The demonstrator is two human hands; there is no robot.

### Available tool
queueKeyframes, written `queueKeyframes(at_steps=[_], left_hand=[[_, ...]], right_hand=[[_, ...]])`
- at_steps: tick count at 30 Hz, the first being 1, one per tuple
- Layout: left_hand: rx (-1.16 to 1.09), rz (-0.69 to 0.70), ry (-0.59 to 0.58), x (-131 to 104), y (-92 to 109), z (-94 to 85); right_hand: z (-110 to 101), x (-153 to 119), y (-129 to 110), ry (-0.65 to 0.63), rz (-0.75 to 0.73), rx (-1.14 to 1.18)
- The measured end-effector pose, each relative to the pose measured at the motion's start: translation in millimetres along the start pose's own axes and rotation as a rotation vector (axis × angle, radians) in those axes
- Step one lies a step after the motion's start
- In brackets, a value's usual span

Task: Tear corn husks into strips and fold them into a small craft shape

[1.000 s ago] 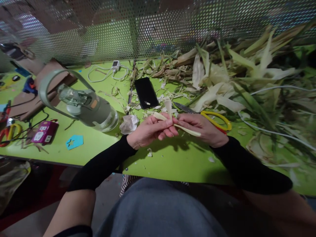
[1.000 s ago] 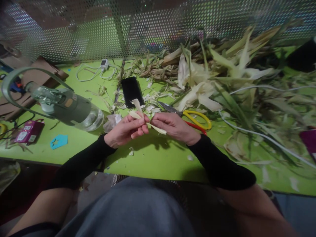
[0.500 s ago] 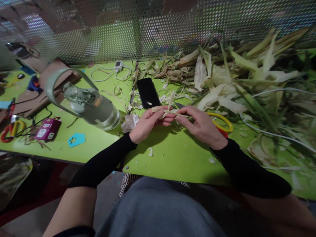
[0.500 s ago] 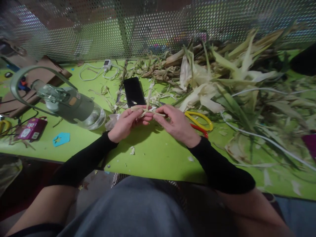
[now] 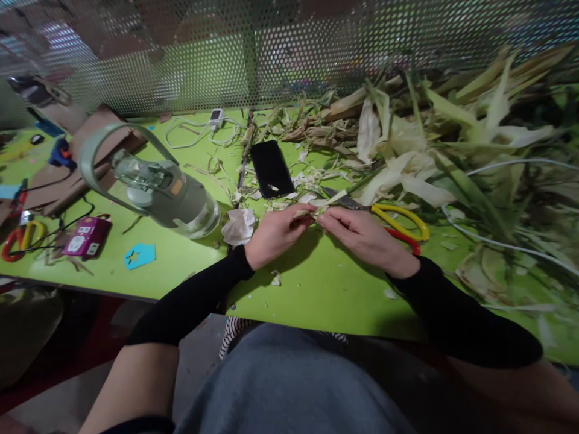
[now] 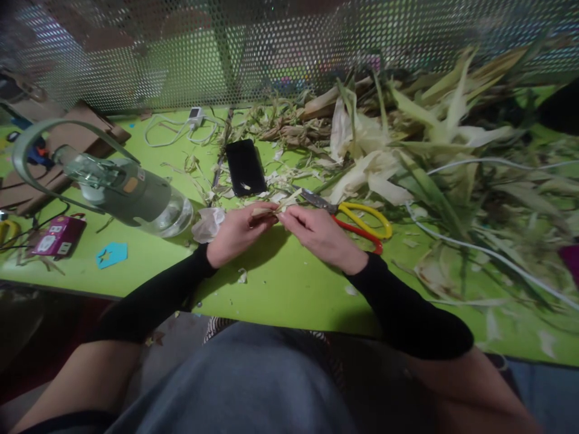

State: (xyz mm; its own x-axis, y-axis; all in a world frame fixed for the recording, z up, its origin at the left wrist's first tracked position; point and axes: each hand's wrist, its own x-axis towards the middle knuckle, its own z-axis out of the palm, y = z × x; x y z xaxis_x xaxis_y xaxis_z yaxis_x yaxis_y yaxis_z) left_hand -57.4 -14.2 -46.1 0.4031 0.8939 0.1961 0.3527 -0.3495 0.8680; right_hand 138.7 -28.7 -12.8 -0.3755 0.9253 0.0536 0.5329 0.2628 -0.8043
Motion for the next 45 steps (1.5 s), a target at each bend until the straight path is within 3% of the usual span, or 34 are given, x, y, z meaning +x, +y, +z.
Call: queueKeyframes(at_steps=[7, 13, 18, 22, 25, 37, 45], left_hand=[[0.239, 0.187, -0.007, -2.2, -3.2, 0.7], [0.241, 0.225, -0.029, -6.0, -4.7, 1.5], [0.023, 0.103, -0.023, -1.8, -4.1, 3.4], [-0.399, -0.161, -0.046, 4.1, -4.2, 4.2], [-0.623, -0.263, -0.065, 5.7, -3.5, 2.6], [-0.798, -0.345, -0.062, 2.1, 1.3, 7.6], [-0.812, -0.340, -0.064, 1.6, 4.8, 7.2]], right_hand=[[6.3, -5.1, -3.8, -0.068, 0.139, 0.365], [10.6, -11.6, -7.4, -0.064, 0.167, 0.501], [9.6, -8.4, -8.7, -0.067, 0.108, 0.406], [4.0, -1.2, -3.5, 0.008, 0.021, 0.099], [1.1, 3.0, 2.6, 0.075, 0.019, -0.054], [11.8, 2.4, 10.0, 0.227, 0.025, 0.117], [10.0, 3.7, 11.8, 0.171, 0.085, 0.240]])
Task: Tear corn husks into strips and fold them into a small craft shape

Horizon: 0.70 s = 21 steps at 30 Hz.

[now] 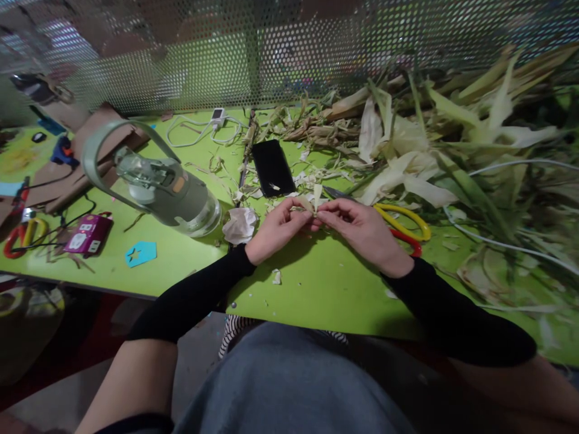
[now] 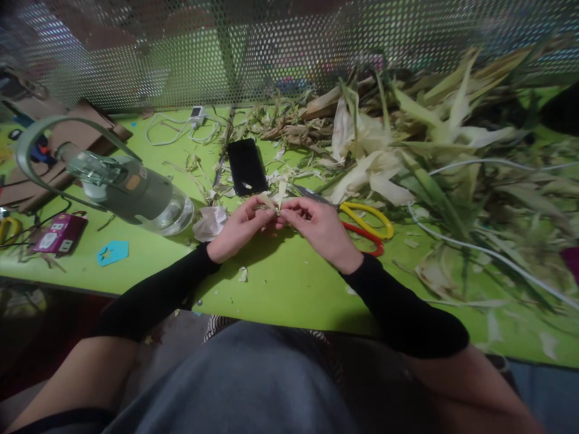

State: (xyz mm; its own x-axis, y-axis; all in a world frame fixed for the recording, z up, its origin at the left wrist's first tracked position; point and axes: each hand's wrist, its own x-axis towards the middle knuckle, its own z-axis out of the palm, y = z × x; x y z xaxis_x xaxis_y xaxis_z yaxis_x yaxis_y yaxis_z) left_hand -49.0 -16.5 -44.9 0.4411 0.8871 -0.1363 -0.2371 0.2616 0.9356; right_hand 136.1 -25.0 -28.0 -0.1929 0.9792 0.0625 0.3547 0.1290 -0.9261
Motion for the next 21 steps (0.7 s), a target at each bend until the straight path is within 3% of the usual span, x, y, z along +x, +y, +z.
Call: queueKeyframes(at_steps=[4, 15, 21], left_hand=[[0.017, 0.002, 0.012, -1.3, 1.4, 1.6], [-0.102, -0.220, 0.008, -0.3, 10.5, -2.8], [-0.121, -0.204, -0.017, -2.4, 11.0, -2.0]], right_hand=[[1.6, -0.3, -0.2, 0.002, 0.007, 0.059], [1.5, -1.1, -8.1, 0.036, 0.016, 0.079], [0.7, 0.8, -3.4, 0.078, -0.010, 0.011]])
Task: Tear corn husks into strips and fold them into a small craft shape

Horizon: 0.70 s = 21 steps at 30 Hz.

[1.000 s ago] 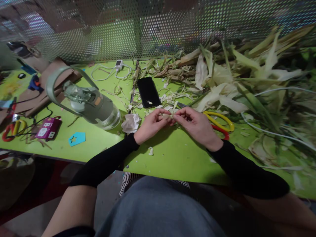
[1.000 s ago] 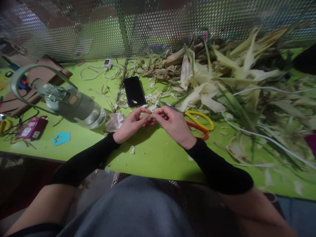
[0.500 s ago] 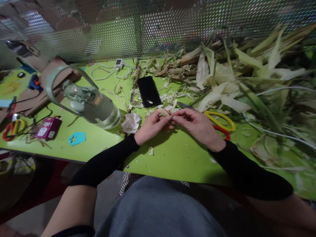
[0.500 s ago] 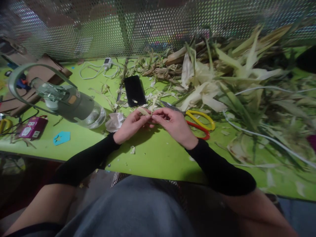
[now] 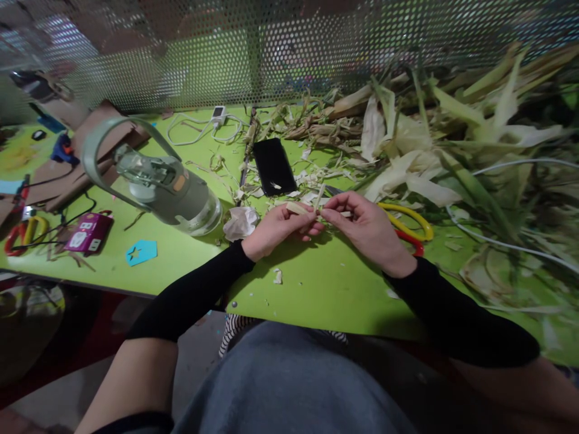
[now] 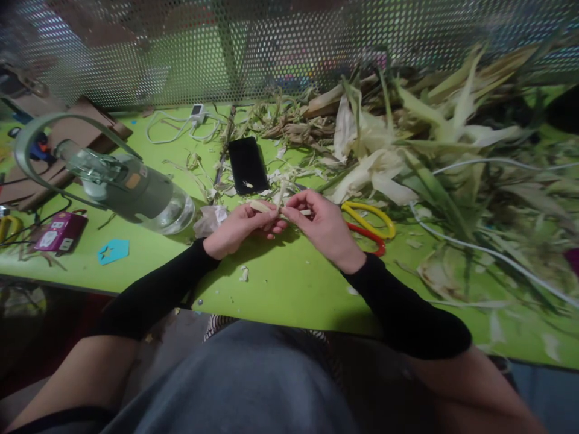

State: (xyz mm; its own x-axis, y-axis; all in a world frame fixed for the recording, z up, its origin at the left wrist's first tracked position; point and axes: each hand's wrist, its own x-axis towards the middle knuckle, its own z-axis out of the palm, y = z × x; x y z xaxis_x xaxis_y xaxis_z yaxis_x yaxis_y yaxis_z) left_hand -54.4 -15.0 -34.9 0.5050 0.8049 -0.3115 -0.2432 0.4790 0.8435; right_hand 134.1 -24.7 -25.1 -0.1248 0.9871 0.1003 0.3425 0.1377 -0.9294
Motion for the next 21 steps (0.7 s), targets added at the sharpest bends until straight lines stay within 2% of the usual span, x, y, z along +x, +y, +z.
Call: queueKeyframes(at_steps=[4, 7, 11, 14, 16, 21], left_hand=[[-0.056, 0.003, -0.009, 1.0, -3.0, 0.2], [-0.086, -0.015, 0.029, 1.8, -3.3, 0.3], [-0.151, -0.033, 0.104, 1.6, -1.9, 2.3], [-0.159, -0.038, 0.107, 1.6, -1.3, 3.7], [-0.153, -0.036, 0.100, 1.7, -0.8, 3.8], [-0.121, -0.038, 0.075, 1.7, 2.4, 4.1]], right_hand=[[0.4, 0.3, 2.6, -0.011, -0.018, -0.065], [0.3, -1.2, 2.1, -0.030, -0.035, -0.122], [-1.4, -2.6, 0.7, 0.060, -0.180, -0.284], [-2.1, -3.2, -0.6, 0.111, -0.291, -0.375], [-2.0, -3.9, -1.6, 0.122, -0.287, -0.368], [-3.1, -4.4, -2.0, 0.198, -0.174, -0.272]])
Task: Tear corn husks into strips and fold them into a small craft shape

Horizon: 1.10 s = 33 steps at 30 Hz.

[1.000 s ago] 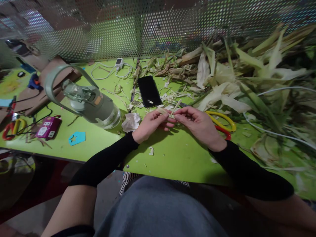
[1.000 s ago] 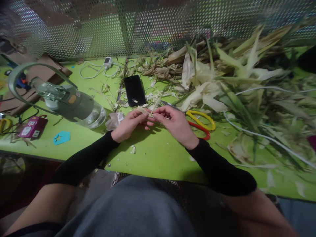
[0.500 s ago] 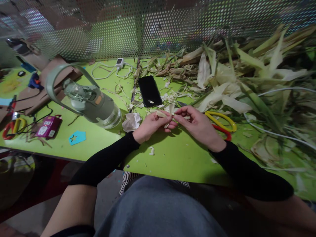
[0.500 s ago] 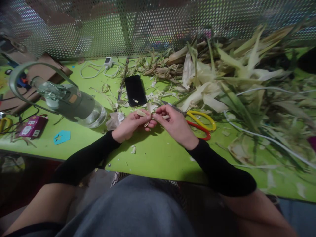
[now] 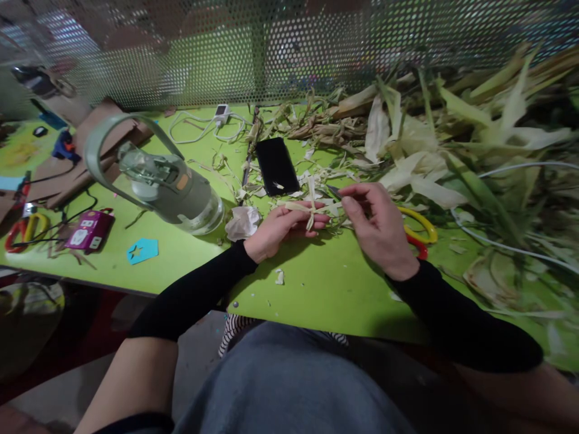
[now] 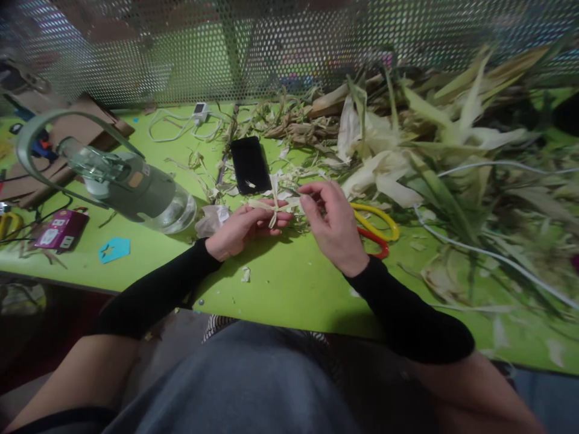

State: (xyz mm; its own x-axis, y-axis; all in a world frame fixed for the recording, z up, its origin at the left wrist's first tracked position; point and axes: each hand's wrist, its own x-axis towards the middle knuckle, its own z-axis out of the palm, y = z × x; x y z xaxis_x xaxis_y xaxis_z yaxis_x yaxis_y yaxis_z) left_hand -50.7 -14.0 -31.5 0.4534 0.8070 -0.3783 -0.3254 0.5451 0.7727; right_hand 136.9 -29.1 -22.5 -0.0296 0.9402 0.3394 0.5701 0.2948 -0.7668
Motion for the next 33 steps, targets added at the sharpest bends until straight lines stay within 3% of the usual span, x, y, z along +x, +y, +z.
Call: queueKeyframes(at_steps=[4, 12, 18, 22, 26, 33], left_hand=[[0.027, 0.004, -0.019, -0.9, 1.3, 1.2], [0.031, 0.122, 0.011, 1.1, -4.0, -4.3], [0.316, 0.307, -0.056, -0.1, -8.3, -6.3], [0.563, 0.541, 0.063, -7.6, -10.7, -5.6], [0.688, 0.624, 0.116, -13.1, -7.5, -7.8], [0.828, 0.702, 0.103, -14.3, -4.5, -8.9]], right_hand=[[-0.5, 1.5, 1.9, -0.001, -0.053, -0.029], [0.5, -0.1, -2.1, -0.165, -0.041, -0.049], [3.6, -0.7, 0.3, -0.157, 0.053, 0.069], [3.3, -3.5, -0.2, -0.129, -0.091, 0.115], [-0.5, -6.6, -5.3, -0.070, -0.306, 0.097], [-2.1, -9.4, -11.1, -0.050, -0.307, 0.053]])
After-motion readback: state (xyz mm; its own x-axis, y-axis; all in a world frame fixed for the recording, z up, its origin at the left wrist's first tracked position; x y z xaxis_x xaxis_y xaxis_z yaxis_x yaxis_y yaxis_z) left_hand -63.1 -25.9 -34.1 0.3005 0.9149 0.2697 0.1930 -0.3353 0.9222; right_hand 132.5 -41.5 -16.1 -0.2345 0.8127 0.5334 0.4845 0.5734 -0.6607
